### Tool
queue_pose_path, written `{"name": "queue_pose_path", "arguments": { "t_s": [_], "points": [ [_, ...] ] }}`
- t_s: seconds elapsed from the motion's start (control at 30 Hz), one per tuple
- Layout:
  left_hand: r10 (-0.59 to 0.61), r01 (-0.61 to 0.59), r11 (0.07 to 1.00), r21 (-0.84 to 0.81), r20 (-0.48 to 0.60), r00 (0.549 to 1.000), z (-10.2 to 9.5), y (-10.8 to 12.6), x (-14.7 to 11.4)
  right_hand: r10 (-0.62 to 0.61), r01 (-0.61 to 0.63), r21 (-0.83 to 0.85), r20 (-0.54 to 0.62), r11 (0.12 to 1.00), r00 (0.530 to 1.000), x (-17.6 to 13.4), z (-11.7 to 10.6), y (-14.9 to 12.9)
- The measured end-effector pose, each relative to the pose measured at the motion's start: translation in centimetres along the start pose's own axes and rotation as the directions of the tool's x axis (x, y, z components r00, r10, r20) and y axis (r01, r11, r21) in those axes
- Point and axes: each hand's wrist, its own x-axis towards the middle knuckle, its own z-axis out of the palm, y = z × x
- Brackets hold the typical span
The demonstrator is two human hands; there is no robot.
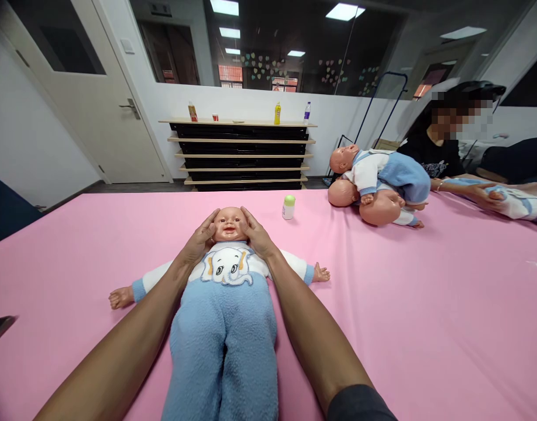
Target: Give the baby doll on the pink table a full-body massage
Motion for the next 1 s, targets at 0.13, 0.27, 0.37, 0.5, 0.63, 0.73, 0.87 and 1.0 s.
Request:
{"name": "queue_pose_path", "arguments": {
  "t_s": [0.13,0.27,0.37,0.5,0.63,0.73,0.87,1.0],
  "points": [
    [0.029,-0.026,0.986,0.165,-0.021,0.999,0.1,0.2,-0.2,-0.035,0.035,-0.203,0.008,0.979,0.999,-0.8,0.4,-0.8],
    [0.009,-0.01,0.998,0.067,0.01,1.0,0.0,0.2,-0.2,-0.002,0.004,-0.112,0.018,0.994,1.0,-0.8,0.3,-0.8],
    [-0.012,0.013,0.999,-0.045,0.025,1.0,-0.3,-0.2,0.1,0.024,-0.026,0.032,0.049,0.999,0.999,-0.2,0.1,-0.3],
    [0.002,-0.007,0.994,-0.111,-0.041,0.999,-0.4,-0.6,0.4,0.024,-0.03,0.149,0.039,0.988,0.999,0.4,-0.2,0.3],
    [0.015,-0.016,1.0,-0.018,-0.035,0.999,-0.2,-0.4,0.3,-0.008,0.008,0.007,0.012,1.0,1.0,0.0,0.0,0.1],
    [0.02,-0.018,0.996,0.09,-0.018,1.0,0.0,0.0,-0.1,-0.04,0.043,-0.199,0.019,0.979,0.999,-0.7,0.2,-0.5],
    [0.015,-0.014,0.998,0.061,-0.014,1.0,0.0,0.1,-0.2,-0.024,0.029,-0.163,0.033,0.986,0.999,-0.9,0.3,-0.8],
    [-0.005,0.006,0.998,-0.055,0.012,1.0,-0.1,-0.3,0.0,0.006,-0.008,0.037,0.075,0.999,0.997,0.0,-0.1,-0.1]
  ]
}}
